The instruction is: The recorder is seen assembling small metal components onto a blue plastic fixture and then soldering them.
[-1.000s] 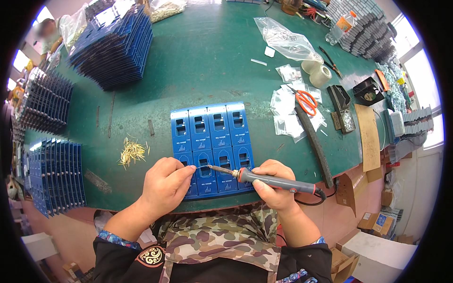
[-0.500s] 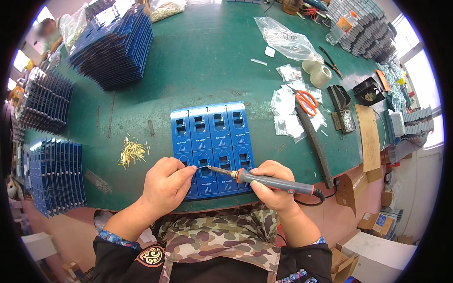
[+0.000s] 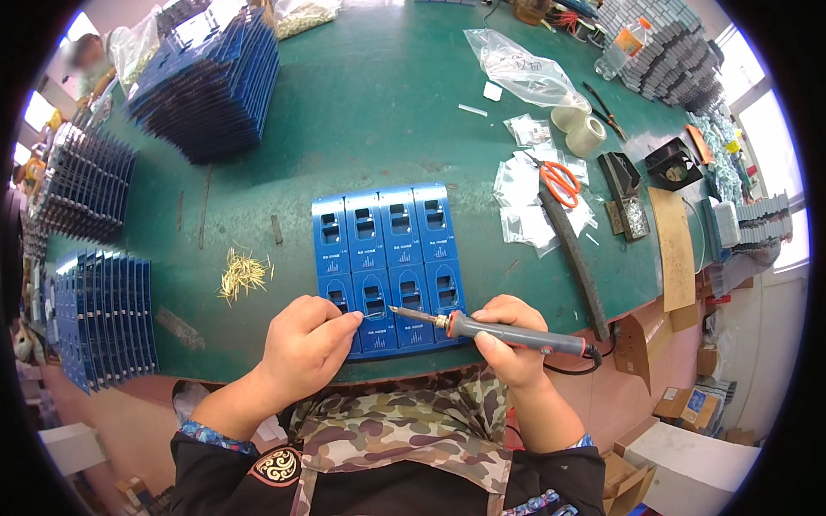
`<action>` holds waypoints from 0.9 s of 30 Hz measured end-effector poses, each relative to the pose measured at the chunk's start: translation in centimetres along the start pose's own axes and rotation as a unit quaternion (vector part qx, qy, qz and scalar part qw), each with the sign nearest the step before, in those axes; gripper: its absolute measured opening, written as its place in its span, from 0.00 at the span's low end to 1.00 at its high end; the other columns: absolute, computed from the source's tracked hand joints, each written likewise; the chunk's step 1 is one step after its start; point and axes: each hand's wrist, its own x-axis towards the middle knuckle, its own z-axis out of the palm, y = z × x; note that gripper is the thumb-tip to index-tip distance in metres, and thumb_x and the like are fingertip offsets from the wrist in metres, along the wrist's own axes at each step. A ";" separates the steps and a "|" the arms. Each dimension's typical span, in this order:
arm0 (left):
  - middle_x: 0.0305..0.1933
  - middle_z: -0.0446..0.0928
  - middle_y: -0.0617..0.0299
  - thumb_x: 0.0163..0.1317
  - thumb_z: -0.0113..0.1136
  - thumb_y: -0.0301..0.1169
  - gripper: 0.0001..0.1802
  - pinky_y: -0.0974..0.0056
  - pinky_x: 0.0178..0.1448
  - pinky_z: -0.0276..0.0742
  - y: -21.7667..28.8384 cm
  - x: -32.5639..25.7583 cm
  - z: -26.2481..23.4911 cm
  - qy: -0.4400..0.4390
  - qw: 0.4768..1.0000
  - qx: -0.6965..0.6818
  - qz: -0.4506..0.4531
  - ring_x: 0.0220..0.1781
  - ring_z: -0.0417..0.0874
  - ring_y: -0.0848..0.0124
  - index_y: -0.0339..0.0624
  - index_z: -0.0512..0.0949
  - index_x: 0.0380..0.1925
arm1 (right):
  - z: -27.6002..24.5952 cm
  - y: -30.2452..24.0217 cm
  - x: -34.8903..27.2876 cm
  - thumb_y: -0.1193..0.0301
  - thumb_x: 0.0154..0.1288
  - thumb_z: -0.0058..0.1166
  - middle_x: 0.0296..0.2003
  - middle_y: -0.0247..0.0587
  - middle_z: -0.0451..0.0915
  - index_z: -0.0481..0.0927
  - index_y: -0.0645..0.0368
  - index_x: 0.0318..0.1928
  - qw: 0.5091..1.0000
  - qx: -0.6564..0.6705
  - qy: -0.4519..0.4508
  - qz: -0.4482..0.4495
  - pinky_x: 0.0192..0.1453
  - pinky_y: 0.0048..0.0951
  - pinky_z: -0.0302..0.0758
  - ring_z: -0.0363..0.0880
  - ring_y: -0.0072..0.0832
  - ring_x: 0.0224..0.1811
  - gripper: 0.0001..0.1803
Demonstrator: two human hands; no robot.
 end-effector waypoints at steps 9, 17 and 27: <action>0.28 0.74 0.61 0.47 0.65 0.20 0.13 0.61 0.30 0.71 0.0 0.0 0.3 -0.004 1.000 0.009 0.009 0.27 0.75 0.63 0.41 0.81 0.35 | 0.0 -0.1 0.4 0.74 0.48 0.61 0.27 0.45 0.81 0.80 0.67 0.33 0.997 -0.055 -0.045 -0.044 0.32 0.29 0.73 0.76 0.32 0.27 0.11; 0.29 0.74 0.61 0.47 0.65 0.20 0.13 0.61 0.30 0.71 0.1 0.1 0.3 -0.010 1.000 0.013 0.003 0.28 0.75 0.63 0.41 0.81 0.35 | 0.1 -0.4 0.8 0.76 0.46 0.61 0.26 0.44 0.81 0.80 0.66 0.33 0.993 -0.069 -0.069 -0.060 0.30 0.29 0.72 0.76 0.31 0.24 0.10; 0.28 0.73 0.61 0.47 0.65 0.20 0.13 0.61 0.30 0.71 0.1 0.2 0.2 -0.018 1.000 0.016 0.003 0.28 0.75 0.63 0.41 0.81 0.35 | 0.0 -0.2 0.6 0.76 0.47 0.61 0.25 0.44 0.80 0.80 0.66 0.33 0.993 -0.070 -0.072 -0.058 0.30 0.29 0.72 0.76 0.31 0.24 0.10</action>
